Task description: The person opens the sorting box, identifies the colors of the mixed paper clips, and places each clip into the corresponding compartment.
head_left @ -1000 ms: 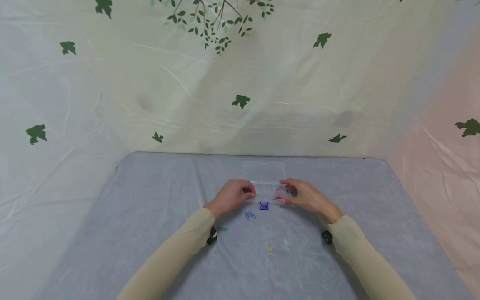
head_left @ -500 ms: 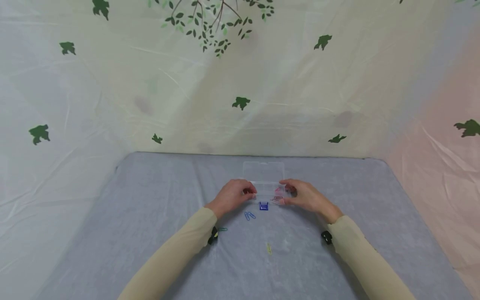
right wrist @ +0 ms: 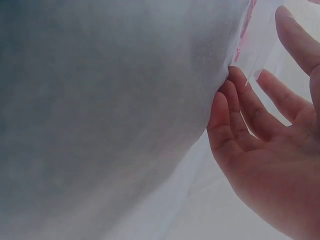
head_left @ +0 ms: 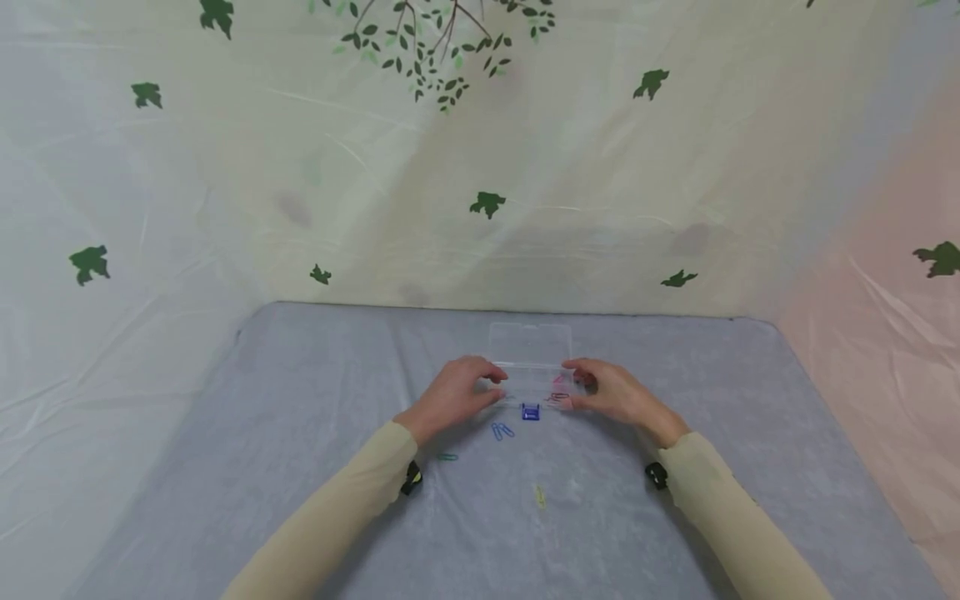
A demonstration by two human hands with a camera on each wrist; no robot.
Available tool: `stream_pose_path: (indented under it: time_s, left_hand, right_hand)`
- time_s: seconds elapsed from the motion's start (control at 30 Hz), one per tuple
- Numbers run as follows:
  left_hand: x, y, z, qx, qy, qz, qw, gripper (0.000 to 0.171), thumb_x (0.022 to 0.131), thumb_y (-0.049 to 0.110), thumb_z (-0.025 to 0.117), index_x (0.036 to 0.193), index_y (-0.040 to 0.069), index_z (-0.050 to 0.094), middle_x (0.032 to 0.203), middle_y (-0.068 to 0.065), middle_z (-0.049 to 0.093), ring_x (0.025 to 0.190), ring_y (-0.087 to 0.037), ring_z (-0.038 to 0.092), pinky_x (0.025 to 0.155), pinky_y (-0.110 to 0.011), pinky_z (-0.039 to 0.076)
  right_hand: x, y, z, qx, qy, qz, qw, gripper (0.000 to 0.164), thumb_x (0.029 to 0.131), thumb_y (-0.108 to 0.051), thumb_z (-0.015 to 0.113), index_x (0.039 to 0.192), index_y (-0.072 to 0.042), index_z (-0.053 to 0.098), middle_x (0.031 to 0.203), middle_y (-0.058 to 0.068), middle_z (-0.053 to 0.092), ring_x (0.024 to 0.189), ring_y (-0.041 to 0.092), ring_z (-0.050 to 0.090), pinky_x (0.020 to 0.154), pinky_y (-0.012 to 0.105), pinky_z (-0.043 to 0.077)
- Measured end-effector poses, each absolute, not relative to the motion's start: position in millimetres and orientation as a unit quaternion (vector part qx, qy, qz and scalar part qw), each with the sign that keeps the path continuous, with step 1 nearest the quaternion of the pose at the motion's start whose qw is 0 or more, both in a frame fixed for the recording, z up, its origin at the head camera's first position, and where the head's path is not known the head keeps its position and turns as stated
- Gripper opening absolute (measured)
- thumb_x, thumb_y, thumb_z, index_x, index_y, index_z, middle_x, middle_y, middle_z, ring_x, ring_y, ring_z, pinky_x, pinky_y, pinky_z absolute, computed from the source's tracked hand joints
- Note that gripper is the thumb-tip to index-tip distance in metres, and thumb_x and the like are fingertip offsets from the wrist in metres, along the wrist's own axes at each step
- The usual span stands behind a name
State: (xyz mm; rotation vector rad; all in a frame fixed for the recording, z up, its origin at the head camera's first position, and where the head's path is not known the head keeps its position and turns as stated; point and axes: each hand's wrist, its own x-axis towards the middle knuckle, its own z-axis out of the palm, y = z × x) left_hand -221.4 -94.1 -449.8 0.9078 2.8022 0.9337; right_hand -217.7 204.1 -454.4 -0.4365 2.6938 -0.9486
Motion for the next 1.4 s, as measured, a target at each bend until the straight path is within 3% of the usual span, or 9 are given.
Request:
stream_pose_path:
  time_s: [0.27, 0.6, 1.03, 1.4]
  left_hand:
    - [-207, -118, -450, 0.329, 0.883, 0.334, 0.027, 0.035, 0.098, 0.024, 0.073, 0.127, 0.004, 0.07, 0.123, -0.007, 0.071, 0.122, -0.028, 0.062, 0.108, -0.048, 0.046]
    - [-186, -145, -449, 0.324, 0.877, 0.35, 0.063, 0.039, 0.098, 0.025, 0.074, 0.131, 0.005, 0.067, 0.13, -0.007, 0.068, 0.126, -0.026, 0.06, 0.108, -0.047, 0.047]
    - [-171, -159, -450, 0.342, 0.874, 0.333, 0.093, 0.038, 0.095, 0.021, 0.077, 0.129, 0.005, 0.068, 0.12, -0.003, 0.07, 0.108, -0.018, 0.065, 0.096, -0.039, 0.054]
    - [-163, -169, -465, 0.36, 0.874, 0.312, 0.098, 0.026, 0.092, 0.017, 0.081, 0.115, 0.007, 0.073, 0.105, 0.001, 0.071, 0.096, -0.01, 0.065, 0.087, -0.028, 0.055]
  right_hand:
    - [-216, 206, -454, -0.149, 0.925, -0.325, 0.126, 0.072, 0.089, -0.03, 0.084, 0.149, -0.004, 0.053, 0.141, 0.021, 0.06, 0.128, 0.036, 0.057, 0.108, 0.057, 0.045]
    - [-213, 208, -452, -0.152, 0.924, -0.329, 0.125, 0.071, 0.09, -0.029, 0.083, 0.149, -0.003, 0.053, 0.141, 0.021, 0.06, 0.129, 0.037, 0.057, 0.109, 0.057, 0.044]
    - [-215, 209, -455, -0.148, 0.924, -0.331, 0.125, 0.073, 0.089, -0.029, 0.084, 0.149, -0.004, 0.053, 0.139, 0.02, 0.061, 0.125, 0.035, 0.058, 0.108, 0.057, 0.045]
    - [-214, 204, -455, -0.149, 0.923, -0.331, 0.129, 0.073, 0.089, -0.03, 0.084, 0.149, -0.004, 0.052, 0.139, 0.019, 0.061, 0.125, 0.034, 0.058, 0.107, 0.057, 0.046]
